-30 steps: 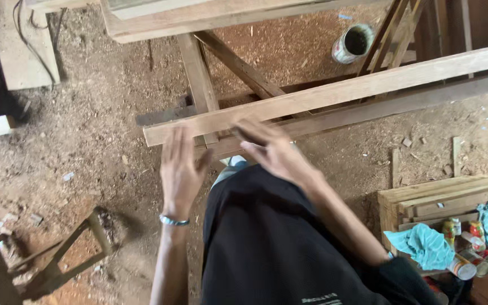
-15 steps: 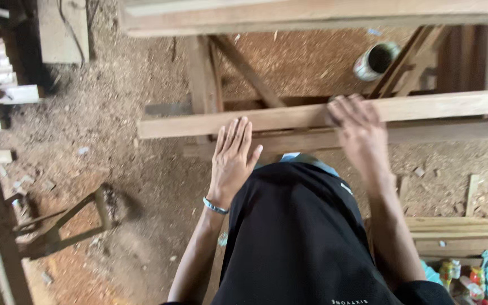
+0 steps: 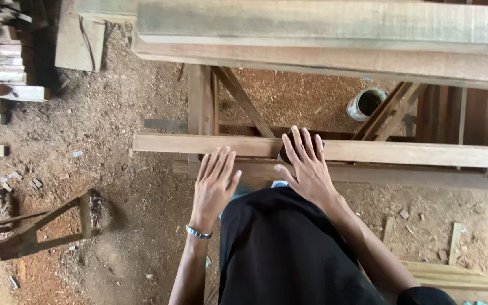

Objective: The person sands long pieces of wood using a small piece of sandpaper held in their hands, working across the surface and edges of multiple planks on a wooden stand.

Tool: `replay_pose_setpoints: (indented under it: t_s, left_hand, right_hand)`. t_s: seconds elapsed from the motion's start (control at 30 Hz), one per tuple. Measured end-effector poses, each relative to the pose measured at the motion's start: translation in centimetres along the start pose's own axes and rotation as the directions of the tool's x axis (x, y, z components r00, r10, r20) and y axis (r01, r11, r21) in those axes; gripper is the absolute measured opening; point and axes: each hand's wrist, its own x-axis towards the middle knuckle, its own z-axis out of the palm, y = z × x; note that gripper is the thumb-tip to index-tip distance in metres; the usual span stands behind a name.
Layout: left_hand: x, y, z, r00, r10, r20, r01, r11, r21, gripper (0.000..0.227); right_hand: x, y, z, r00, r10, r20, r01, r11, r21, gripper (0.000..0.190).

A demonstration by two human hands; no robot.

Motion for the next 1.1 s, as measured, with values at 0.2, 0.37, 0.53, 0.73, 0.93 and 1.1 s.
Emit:
replay_pose_setpoints:
  t_s: [0.2,0.37,0.53,0.73,0.93,1.1]
  left_hand:
    - [1.3,-9.1,-0.7,0.981,-0.104,-0.167,0.124,0.985,0.120,0.038]
    - [3.3,-16.5,-2.0,0.975,-0.154,-0.162,0.149,0.988,-0.046,0.031]
    - [5.8,-20.8,-1.7,0.997,-0.022,-0.074,0.020,0.999,-0.034,0.027]
    - [7.0,-19.5,-1.2,0.999,-0.025,-0.023,0.022,0.992,-0.124,0.024]
    - [7.6,-19.3,-3.2,0.987,-0.020,0.156,0.050,0.981,-0.190,0.026]
    - [7.0,-20.2,-1.2,0.989,0.031,0.147,-0.008,0.989,-0.150,0.032]
  right_hand:
    - [3.4,-4.4,4.5,0.999,0.040,0.029,-0.026,0.929,-0.370,0.079]
    - [7.2,-11.6,7.9,0.991,-0.095,0.092,0.114,0.965,-0.237,0.084]
    - [9.4,-15.8,9.9,0.994,-0.057,-0.092,0.046,0.992,-0.118,0.076]
    - [9.3,-16.1,10.5,0.972,0.137,-0.190,-0.165,0.976,-0.140,0.063]
    - [9.1,-17.4,9.2,0.955,0.212,-0.205,-0.244,0.959,-0.142,0.065]
    - [11.7,-18.4,10.6,0.917,0.361,-0.171,-0.375,0.925,-0.062,0.061]
